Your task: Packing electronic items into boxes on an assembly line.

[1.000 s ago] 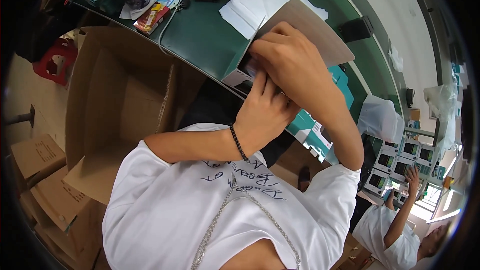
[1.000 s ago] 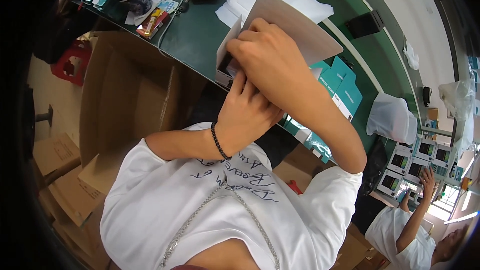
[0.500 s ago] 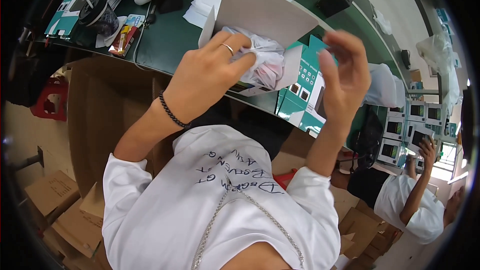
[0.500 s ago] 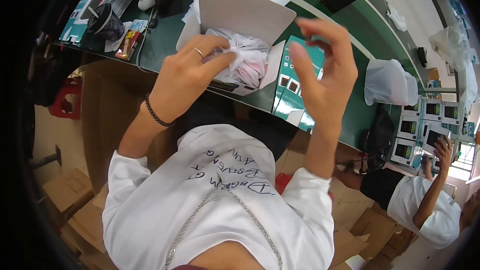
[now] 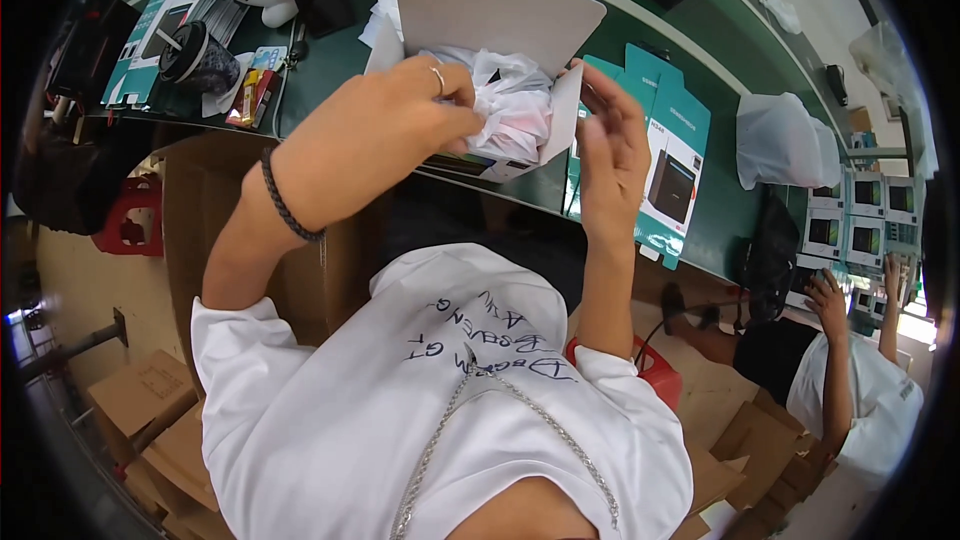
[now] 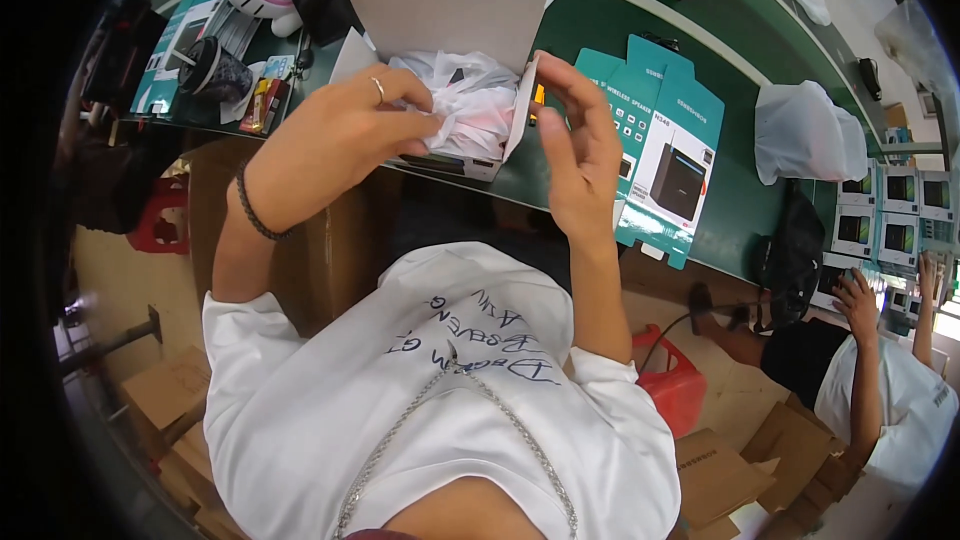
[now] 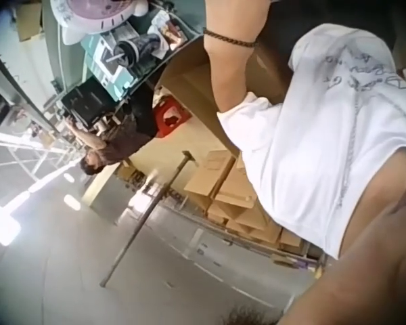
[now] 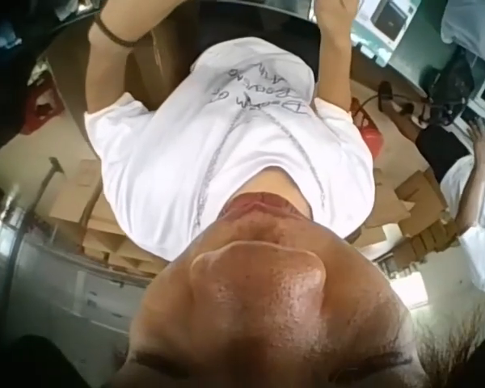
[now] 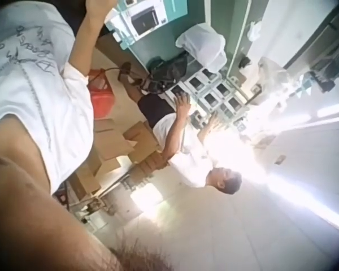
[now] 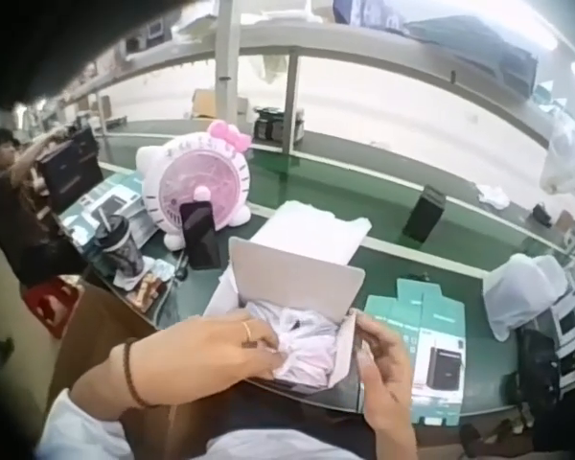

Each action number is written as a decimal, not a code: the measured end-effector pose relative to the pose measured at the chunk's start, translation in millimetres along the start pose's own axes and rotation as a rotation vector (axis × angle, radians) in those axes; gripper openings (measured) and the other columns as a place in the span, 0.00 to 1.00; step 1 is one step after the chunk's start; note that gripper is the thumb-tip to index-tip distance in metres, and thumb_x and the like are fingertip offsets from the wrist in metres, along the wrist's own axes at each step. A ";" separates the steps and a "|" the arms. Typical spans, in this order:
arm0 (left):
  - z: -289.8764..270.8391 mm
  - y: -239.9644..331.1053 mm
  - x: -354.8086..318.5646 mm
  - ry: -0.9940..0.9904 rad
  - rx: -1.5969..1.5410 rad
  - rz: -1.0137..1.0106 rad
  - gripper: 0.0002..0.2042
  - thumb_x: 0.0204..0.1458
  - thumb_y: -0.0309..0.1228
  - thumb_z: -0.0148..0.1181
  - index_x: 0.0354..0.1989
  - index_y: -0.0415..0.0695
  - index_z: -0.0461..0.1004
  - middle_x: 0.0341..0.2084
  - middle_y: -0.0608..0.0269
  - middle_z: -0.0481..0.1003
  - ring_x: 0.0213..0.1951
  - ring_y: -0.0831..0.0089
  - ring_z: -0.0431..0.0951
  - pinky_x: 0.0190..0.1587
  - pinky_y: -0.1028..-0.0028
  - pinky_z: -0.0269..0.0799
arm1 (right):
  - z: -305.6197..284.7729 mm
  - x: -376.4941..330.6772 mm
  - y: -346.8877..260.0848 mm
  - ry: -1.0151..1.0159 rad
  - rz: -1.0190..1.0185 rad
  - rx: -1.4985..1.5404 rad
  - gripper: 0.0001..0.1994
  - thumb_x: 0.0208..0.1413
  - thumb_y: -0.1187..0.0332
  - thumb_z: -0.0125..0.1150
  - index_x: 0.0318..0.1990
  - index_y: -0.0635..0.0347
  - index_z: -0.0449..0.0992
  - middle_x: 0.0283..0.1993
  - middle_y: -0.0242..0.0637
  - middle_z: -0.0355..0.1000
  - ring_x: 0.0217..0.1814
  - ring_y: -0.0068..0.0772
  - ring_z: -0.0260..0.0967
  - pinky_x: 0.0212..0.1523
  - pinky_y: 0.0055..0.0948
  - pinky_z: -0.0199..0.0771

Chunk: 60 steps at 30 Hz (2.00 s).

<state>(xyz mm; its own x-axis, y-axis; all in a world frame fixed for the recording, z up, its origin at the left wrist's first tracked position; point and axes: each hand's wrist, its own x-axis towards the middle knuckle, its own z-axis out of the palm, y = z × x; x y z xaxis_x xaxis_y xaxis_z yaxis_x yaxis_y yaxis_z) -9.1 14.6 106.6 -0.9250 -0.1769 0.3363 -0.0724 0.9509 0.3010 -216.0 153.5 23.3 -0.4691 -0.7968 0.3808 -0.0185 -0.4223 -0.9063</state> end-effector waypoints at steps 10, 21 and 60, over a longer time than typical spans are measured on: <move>-0.2 -17.0 9.1 -0.045 0.016 0.013 0.04 0.52 0.24 0.62 0.36 0.42 0.77 0.35 0.58 0.76 0.38 0.56 0.79 0.40 0.63 0.76 | 27.3 3.9 13.4 0.027 0.092 -0.030 0.37 0.53 0.77 0.69 0.69 0.62 0.57 0.63 0.45 0.67 0.65 0.38 0.65 0.69 0.37 0.61; 0.8 -35.6 -46.1 0.582 -0.502 -0.316 0.25 0.64 0.26 0.57 0.69 0.42 0.62 0.64 0.53 0.71 0.64 0.64 0.70 0.66 0.65 0.63 | 27.6 12.2 10.3 -0.030 0.065 -0.171 0.43 0.47 0.76 0.69 0.72 0.60 0.54 0.57 0.41 0.70 0.59 0.37 0.69 0.69 0.41 0.63; 23.2 -32.5 -48.1 0.159 0.100 0.038 0.25 0.53 0.25 0.65 0.61 0.56 0.77 0.64 0.62 0.72 0.68 0.56 0.68 0.60 0.61 0.76 | 14.1 -2.9 1.6 -0.354 -0.554 -0.928 0.24 0.48 0.69 0.73 0.56 0.46 0.82 0.66 0.44 0.72 0.71 0.58 0.64 0.64 0.49 0.73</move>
<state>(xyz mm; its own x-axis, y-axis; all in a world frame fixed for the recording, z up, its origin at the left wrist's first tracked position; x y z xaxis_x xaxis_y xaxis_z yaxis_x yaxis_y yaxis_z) 29.1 -1.9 60.0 -0.8577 -0.1710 0.4849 -0.0829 0.9767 0.1979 -202.2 149.0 23.3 0.0804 -0.7397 0.6682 -0.8614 -0.3888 -0.3267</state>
